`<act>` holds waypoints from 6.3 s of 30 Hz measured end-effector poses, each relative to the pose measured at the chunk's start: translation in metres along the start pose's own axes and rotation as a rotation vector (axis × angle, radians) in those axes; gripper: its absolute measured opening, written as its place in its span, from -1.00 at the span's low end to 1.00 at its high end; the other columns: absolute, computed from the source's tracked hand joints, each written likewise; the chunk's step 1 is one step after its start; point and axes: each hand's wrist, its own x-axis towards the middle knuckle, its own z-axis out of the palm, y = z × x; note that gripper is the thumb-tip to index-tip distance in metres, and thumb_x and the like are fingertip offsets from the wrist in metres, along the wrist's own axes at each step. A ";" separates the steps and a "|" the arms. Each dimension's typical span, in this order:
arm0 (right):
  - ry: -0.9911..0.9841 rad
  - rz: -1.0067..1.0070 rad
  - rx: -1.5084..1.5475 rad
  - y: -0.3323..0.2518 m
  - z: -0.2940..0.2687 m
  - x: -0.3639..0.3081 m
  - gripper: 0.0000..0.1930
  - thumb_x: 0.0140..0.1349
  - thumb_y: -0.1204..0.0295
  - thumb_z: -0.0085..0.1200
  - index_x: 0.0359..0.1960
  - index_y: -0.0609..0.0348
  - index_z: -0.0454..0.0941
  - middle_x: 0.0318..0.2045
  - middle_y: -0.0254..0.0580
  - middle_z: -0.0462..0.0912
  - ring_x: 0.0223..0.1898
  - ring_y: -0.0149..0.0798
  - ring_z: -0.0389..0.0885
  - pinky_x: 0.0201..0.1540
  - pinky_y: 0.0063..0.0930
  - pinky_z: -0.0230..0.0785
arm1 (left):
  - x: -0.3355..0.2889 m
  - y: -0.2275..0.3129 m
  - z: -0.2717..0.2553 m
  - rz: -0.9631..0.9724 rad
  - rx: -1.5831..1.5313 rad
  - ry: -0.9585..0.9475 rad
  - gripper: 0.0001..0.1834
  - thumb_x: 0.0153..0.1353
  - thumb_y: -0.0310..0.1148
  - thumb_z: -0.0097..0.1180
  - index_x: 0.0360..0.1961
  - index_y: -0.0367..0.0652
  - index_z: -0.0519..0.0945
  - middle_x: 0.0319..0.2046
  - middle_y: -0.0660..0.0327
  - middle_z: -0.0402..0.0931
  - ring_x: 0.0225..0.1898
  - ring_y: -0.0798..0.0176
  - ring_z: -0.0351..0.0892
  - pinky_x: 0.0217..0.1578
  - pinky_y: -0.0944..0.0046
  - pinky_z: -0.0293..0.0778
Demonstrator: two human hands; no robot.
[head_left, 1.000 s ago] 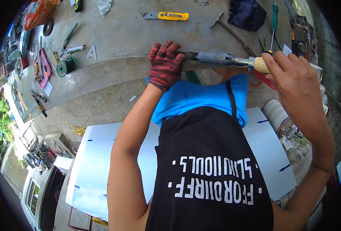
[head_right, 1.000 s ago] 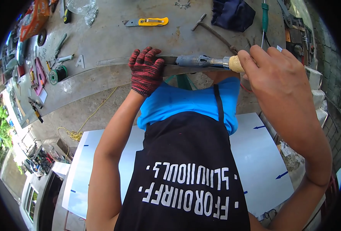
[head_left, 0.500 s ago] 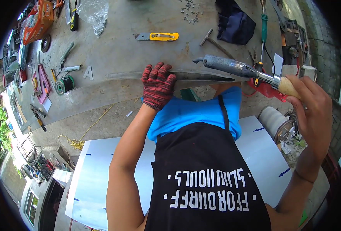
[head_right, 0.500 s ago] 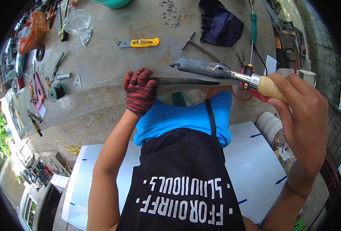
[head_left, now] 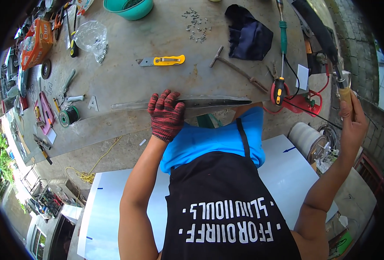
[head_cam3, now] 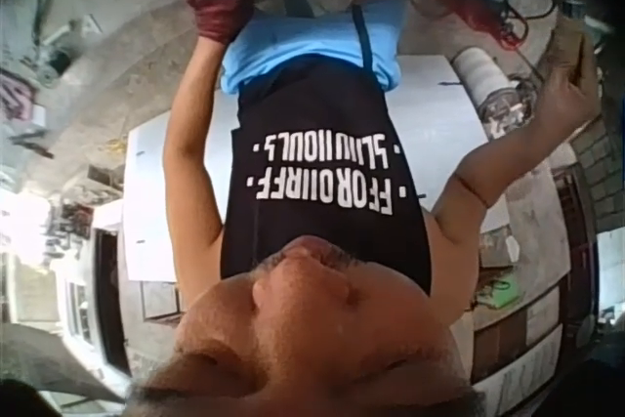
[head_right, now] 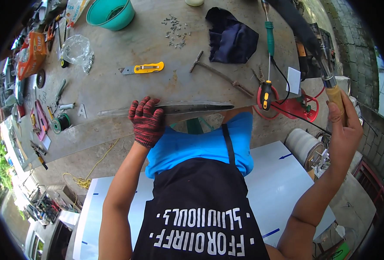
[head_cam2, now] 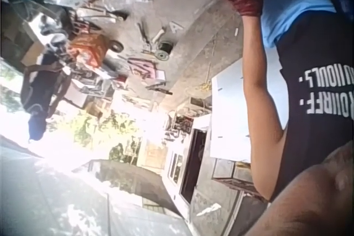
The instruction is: Soldering small metal components and strips onto a sign panel on a workbench.
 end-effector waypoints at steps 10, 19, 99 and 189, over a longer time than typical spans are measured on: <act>0.178 0.122 0.494 0.078 0.114 0.093 -0.65 0.56 0.27 0.19 0.20 0.24 0.68 -0.22 -0.29 0.81 -0.39 -0.53 0.59 -0.29 -0.56 0.49 | -0.009 -0.005 0.005 0.023 0.019 0.042 -0.75 0.10 -0.33 0.29 -0.18 0.09 0.56 0.16 0.23 0.62 0.36 -0.05 0.47 0.46 -0.34 0.15; 0.129 0.200 0.567 0.064 0.194 0.106 -0.63 0.49 0.21 0.27 0.09 0.28 0.71 -0.34 -0.30 0.76 -0.44 -0.46 0.67 -0.34 -0.46 0.52 | -0.002 -0.001 0.006 0.045 0.019 0.055 -0.73 0.06 -0.36 0.30 -0.20 0.08 0.53 0.14 0.21 0.61 0.33 -0.08 0.49 0.46 -0.34 0.15; -0.244 -0.559 0.322 -0.079 0.254 -0.098 -0.78 0.33 0.50 0.29 -0.01 0.14 0.71 -0.10 -0.16 0.68 -0.02 -0.02 0.66 0.07 -0.13 0.50 | 0.002 0.000 -0.008 -0.023 -0.019 0.061 -0.75 0.07 -0.28 0.41 -0.22 0.16 0.64 0.26 0.28 0.58 0.40 -0.01 0.45 0.50 -0.29 0.10; -0.594 0.052 0.738 0.013 0.309 -0.211 -0.74 0.31 0.36 0.18 -0.12 0.21 0.82 -0.21 0.05 0.84 -0.14 0.04 0.84 -0.01 -0.15 0.66 | -0.095 0.041 0.032 -0.438 -0.480 -0.332 -0.74 0.42 -0.23 0.23 -0.05 -0.19 0.70 -0.07 -0.06 0.70 0.02 -0.18 0.66 0.12 -0.11 0.54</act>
